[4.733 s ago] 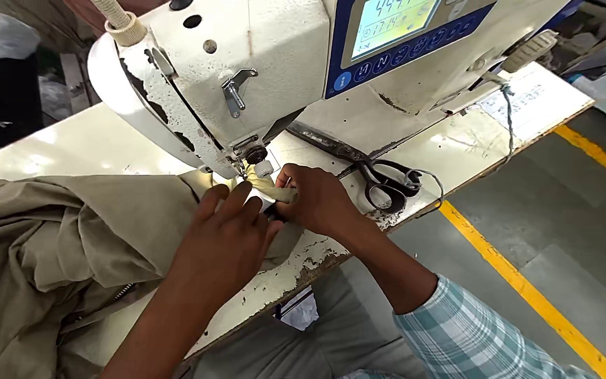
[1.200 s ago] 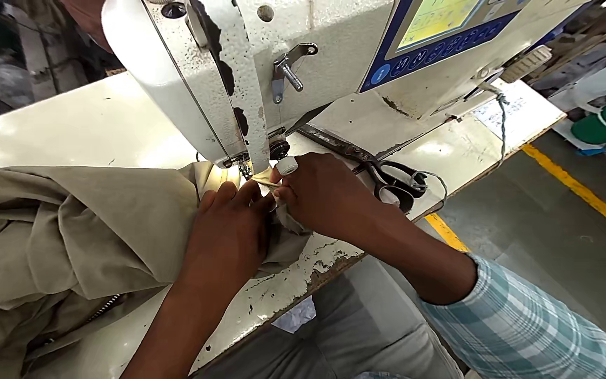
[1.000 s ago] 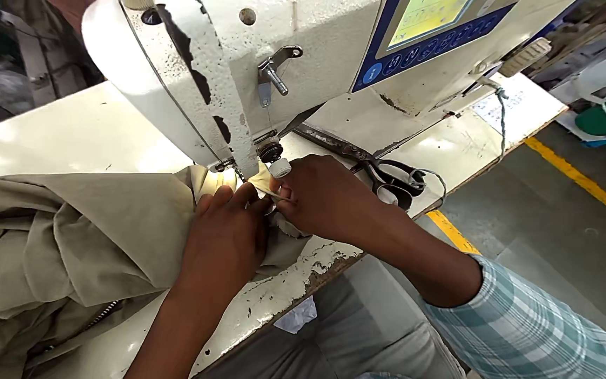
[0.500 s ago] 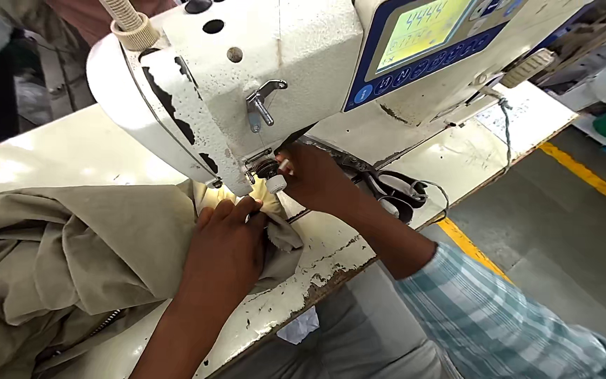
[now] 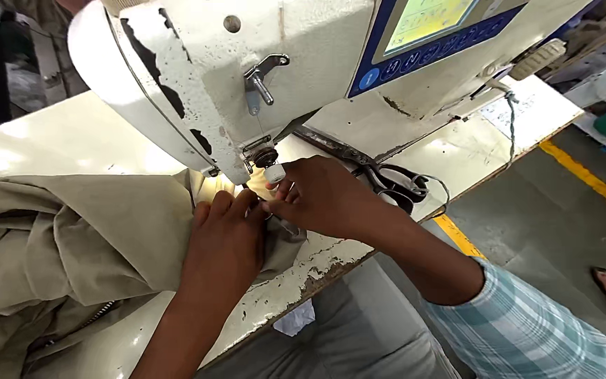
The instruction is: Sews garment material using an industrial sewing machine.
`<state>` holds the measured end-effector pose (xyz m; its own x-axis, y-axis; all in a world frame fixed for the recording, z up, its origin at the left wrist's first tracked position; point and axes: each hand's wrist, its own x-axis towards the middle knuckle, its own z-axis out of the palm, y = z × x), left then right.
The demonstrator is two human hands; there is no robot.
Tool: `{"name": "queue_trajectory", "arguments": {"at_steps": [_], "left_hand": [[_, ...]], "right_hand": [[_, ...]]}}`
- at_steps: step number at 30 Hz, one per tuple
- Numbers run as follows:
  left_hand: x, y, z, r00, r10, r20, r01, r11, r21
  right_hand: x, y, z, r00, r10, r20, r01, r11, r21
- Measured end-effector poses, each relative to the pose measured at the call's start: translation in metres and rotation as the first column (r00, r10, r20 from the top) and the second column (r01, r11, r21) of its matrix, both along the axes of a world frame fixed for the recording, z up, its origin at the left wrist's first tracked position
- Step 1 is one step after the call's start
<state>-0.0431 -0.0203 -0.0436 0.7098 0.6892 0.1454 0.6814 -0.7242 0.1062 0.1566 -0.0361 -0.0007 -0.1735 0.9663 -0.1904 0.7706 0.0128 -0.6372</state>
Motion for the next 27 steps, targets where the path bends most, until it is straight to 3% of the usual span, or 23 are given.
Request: {"name": "queue_trajectory", "arguments": {"at_steps": [8,17,19,21,23,27], "left_hand": [[-0.003,-0.001,-0.004,0.997,0.004,0.076,-0.005,1.0,0.021],[-0.005,0.003,0.004,0.997,-0.026,0.068,0.028,0.999,-0.03],[-0.006,0.004,0.008,0.998,-0.044,0.044,0.046,0.997,-0.057],[-0.007,0.009,0.014,0.997,-0.07,0.036,0.073,0.993,-0.098],[-0.007,0.015,0.022,0.994,-0.103,0.024,0.106,0.98,-0.167],[-0.006,0.033,0.038,0.984,-0.17,-0.047,0.143,0.926,-0.349]], "right_hand": [[-0.006,0.009,0.0,0.999,-0.045,0.022,0.045,0.999,-0.013],[0.005,0.01,0.007,0.995,0.015,0.1,-0.009,0.999,-0.054],[0.005,-0.001,0.006,0.995,0.005,0.1,-0.011,0.998,0.063],[0.002,-0.018,0.007,0.997,0.006,0.083,-0.031,0.954,0.298],[-0.004,-0.032,0.011,0.994,0.032,0.101,-0.069,0.916,0.394],[-0.011,-0.039,0.0,0.95,0.162,0.267,-0.214,0.96,0.178]]}}
